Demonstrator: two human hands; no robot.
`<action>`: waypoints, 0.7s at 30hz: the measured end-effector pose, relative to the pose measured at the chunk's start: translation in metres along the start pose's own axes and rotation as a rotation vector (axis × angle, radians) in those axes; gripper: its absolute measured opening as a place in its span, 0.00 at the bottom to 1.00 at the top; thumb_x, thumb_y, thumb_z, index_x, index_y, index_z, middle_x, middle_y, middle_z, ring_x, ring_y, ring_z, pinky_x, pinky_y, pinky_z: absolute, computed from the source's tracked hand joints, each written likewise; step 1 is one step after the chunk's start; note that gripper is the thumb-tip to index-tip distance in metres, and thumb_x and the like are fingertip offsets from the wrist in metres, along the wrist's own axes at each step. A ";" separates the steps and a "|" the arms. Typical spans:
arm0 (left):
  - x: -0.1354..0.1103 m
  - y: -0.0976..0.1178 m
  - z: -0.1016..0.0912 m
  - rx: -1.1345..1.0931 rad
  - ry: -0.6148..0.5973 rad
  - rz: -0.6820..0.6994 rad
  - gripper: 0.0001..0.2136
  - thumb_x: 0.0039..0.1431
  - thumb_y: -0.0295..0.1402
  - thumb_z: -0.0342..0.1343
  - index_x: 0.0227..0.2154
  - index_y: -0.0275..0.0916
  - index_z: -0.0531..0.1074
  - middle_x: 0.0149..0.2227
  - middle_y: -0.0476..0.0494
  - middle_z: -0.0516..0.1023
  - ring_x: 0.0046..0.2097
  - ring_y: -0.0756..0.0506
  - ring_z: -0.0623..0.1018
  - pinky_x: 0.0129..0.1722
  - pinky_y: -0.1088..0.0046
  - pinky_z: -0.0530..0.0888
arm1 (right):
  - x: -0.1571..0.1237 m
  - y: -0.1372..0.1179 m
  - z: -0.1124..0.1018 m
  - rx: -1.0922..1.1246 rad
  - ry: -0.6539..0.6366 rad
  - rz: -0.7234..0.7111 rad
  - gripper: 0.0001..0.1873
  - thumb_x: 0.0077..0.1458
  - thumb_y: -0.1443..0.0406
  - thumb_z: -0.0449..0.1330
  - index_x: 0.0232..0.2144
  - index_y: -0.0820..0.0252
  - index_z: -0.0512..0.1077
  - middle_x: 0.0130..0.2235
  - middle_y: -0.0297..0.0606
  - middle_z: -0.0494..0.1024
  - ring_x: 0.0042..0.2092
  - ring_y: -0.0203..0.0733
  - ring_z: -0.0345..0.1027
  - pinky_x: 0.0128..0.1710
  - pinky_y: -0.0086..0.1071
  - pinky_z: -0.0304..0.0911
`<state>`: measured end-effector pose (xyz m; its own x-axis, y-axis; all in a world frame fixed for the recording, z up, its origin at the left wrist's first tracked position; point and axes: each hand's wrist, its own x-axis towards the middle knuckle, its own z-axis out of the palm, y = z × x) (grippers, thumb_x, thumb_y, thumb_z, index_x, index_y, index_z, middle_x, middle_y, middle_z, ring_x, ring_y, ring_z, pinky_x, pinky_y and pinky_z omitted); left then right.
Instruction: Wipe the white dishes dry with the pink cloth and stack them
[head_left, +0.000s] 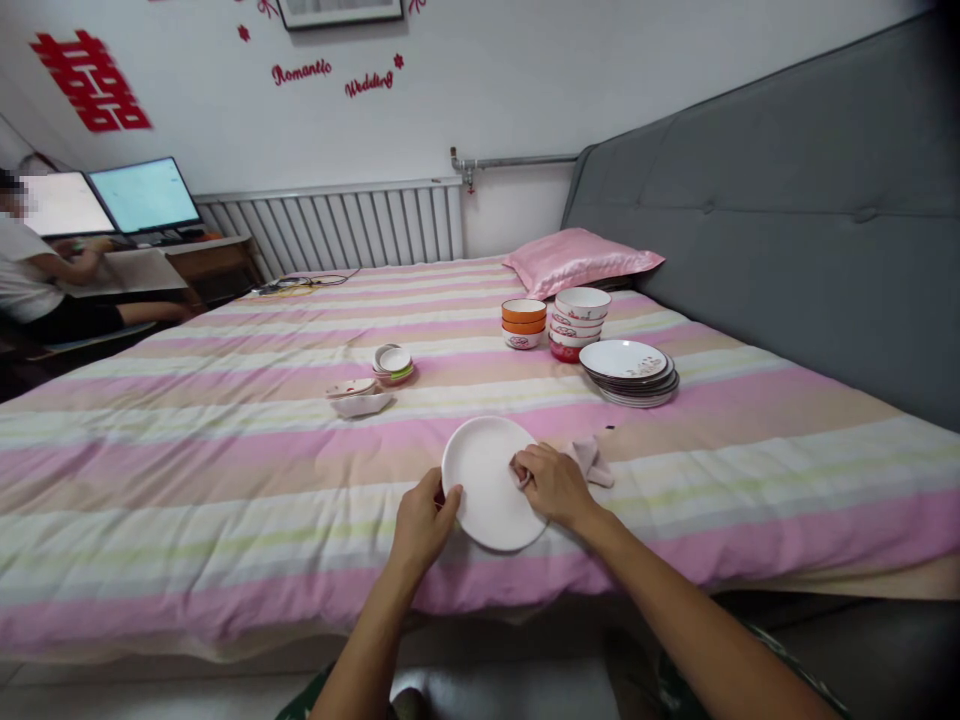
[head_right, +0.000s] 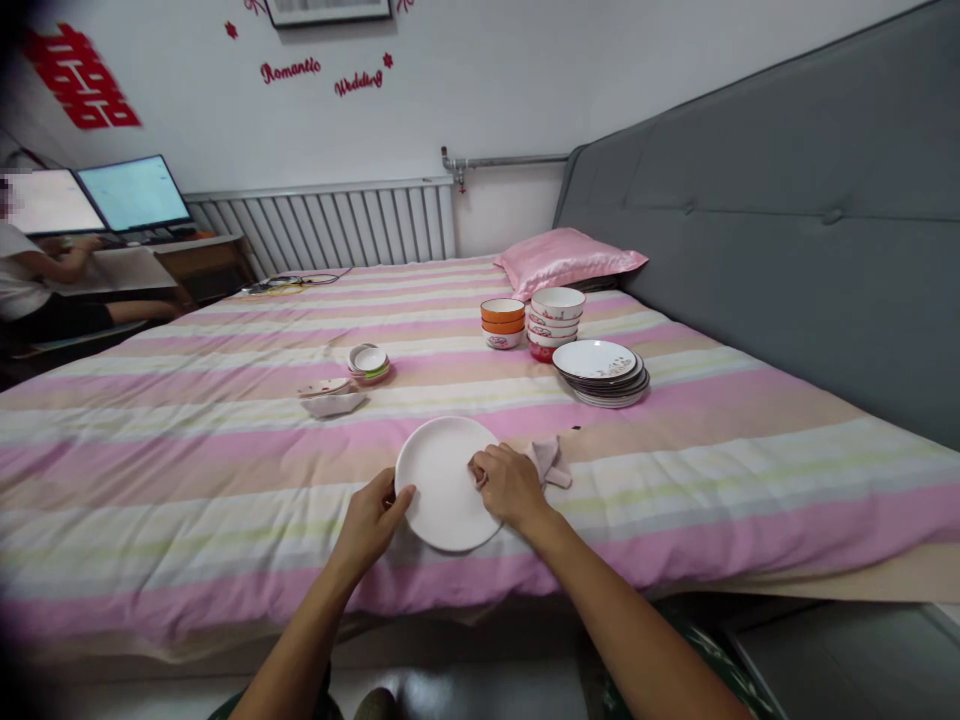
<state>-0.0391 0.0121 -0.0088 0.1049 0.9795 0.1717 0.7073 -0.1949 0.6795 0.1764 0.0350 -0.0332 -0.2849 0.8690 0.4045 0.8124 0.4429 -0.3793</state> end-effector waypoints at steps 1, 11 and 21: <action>0.001 0.000 0.000 0.010 0.000 -0.007 0.09 0.55 0.39 0.46 0.27 0.40 0.63 0.22 0.52 0.64 0.25 0.49 0.66 0.26 0.75 0.60 | -0.001 -0.001 -0.002 0.001 -0.022 -0.018 0.09 0.42 0.76 0.51 0.22 0.58 0.65 0.25 0.33 0.70 0.32 0.37 0.60 0.31 0.28 0.49; 0.003 -0.002 0.001 0.098 -0.012 -0.080 0.08 0.54 0.37 0.46 0.24 0.39 0.62 0.21 0.50 0.66 0.25 0.49 0.67 0.26 0.75 0.59 | -0.008 -0.011 -0.012 0.107 -0.179 -0.151 0.10 0.36 0.73 0.52 0.23 0.58 0.71 0.27 0.34 0.74 0.30 0.36 0.65 0.30 0.27 0.53; 0.003 -0.001 0.001 0.140 -0.016 -0.082 0.07 0.55 0.35 0.45 0.28 0.38 0.65 0.23 0.49 0.67 0.26 0.49 0.67 0.26 0.76 0.60 | -0.014 -0.029 -0.006 0.333 -0.203 -0.255 0.11 0.45 0.71 0.55 0.28 0.55 0.76 0.31 0.34 0.77 0.35 0.38 0.68 0.37 0.28 0.60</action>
<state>-0.0384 0.0152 -0.0094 0.0537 0.9927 0.1077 0.8042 -0.1069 0.5847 0.1599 0.0088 -0.0230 -0.5755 0.7337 0.3613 0.5048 0.6662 -0.5489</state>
